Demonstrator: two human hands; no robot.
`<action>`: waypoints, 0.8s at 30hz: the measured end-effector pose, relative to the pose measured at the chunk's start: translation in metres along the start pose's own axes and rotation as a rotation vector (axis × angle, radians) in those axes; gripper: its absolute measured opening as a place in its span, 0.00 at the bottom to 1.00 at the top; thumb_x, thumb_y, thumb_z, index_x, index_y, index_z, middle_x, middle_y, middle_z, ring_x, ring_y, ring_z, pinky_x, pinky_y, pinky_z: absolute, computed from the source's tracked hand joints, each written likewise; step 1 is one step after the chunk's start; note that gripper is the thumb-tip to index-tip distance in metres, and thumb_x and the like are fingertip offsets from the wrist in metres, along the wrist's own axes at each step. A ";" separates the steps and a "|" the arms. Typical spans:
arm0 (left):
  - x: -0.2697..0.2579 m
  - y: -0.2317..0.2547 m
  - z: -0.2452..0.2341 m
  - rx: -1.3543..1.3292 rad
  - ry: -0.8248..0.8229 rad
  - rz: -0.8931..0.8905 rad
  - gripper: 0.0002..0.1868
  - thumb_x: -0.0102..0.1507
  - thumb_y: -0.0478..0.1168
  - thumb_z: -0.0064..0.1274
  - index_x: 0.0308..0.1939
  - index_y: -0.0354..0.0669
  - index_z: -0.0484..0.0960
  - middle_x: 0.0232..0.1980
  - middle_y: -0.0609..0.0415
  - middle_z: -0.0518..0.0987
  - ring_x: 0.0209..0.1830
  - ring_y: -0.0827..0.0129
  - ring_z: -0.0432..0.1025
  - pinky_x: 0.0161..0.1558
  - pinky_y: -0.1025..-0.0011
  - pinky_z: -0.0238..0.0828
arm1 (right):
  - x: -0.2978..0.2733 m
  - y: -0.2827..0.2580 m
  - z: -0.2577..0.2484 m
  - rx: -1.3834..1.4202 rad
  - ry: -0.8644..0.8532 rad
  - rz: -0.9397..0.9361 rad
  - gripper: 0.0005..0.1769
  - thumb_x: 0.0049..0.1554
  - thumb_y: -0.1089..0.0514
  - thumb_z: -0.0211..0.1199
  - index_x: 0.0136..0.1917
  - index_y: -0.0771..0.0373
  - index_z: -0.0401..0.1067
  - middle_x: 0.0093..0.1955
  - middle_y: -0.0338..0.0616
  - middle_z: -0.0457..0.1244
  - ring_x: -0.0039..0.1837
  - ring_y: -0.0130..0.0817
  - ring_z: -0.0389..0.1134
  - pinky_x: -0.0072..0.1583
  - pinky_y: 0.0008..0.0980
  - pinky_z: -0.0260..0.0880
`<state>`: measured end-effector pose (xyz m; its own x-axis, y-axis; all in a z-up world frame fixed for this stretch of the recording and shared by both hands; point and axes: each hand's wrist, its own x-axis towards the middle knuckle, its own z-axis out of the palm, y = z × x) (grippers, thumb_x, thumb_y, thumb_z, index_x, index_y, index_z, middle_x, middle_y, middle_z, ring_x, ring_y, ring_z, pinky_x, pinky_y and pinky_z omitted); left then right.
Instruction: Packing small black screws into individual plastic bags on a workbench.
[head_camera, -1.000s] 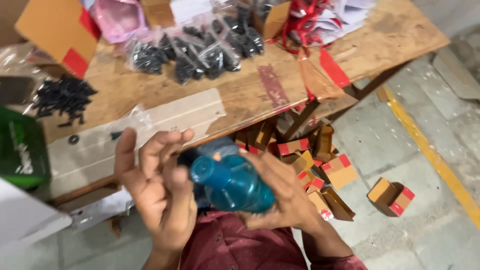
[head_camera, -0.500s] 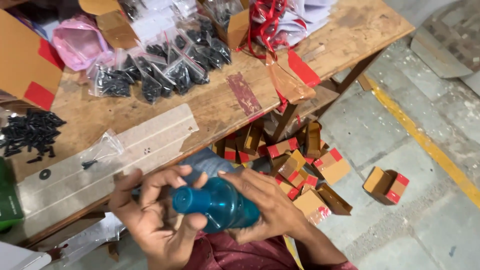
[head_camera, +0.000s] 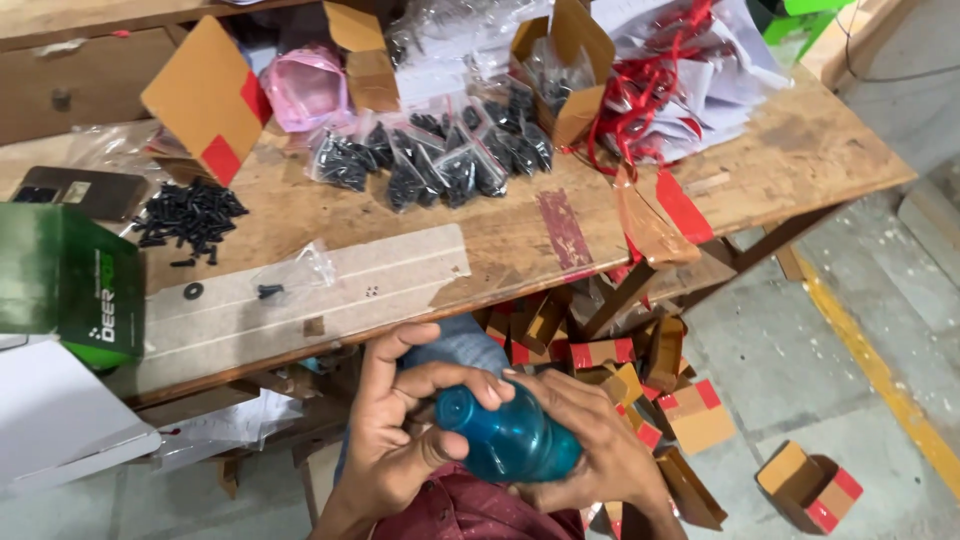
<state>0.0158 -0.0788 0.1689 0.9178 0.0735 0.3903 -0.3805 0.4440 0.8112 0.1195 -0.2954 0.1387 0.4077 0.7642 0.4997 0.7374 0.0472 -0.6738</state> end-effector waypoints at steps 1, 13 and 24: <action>-0.002 0.000 -0.002 -0.030 -0.016 -0.022 0.45 0.65 0.44 0.66 0.74 0.36 0.50 0.52 0.38 0.82 0.62 0.49 0.76 0.70 0.48 0.70 | 0.000 0.000 0.000 -0.004 -0.018 0.012 0.57 0.34 0.52 0.83 0.73 0.70 0.64 0.55 0.52 0.68 0.52 0.47 0.72 0.55 0.43 0.73; 0.002 -0.025 0.016 0.394 -0.057 0.245 0.42 0.66 0.41 0.65 0.77 0.42 0.54 0.79 0.39 0.63 0.82 0.53 0.61 0.80 0.51 0.63 | -0.033 0.028 -0.024 -0.263 0.336 0.166 0.56 0.33 0.45 0.83 0.70 0.67 0.63 0.62 0.54 0.67 0.62 0.47 0.71 0.62 0.44 0.72; 0.048 -0.086 0.001 1.026 -0.296 0.162 0.27 0.62 0.38 0.65 0.64 0.41 0.73 0.68 0.45 0.72 0.65 0.56 0.72 0.65 0.60 0.70 | -0.159 0.173 -0.076 -0.379 1.066 0.800 0.48 0.43 0.54 0.84 0.69 0.66 0.59 0.60 0.51 0.67 0.61 0.43 0.71 0.62 0.40 0.73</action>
<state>0.0924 -0.1146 0.1184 0.8366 -0.2156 0.5036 -0.5346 -0.5215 0.6650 0.2232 -0.4578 -0.0164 0.8685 -0.3633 0.3372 0.1399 -0.4729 -0.8699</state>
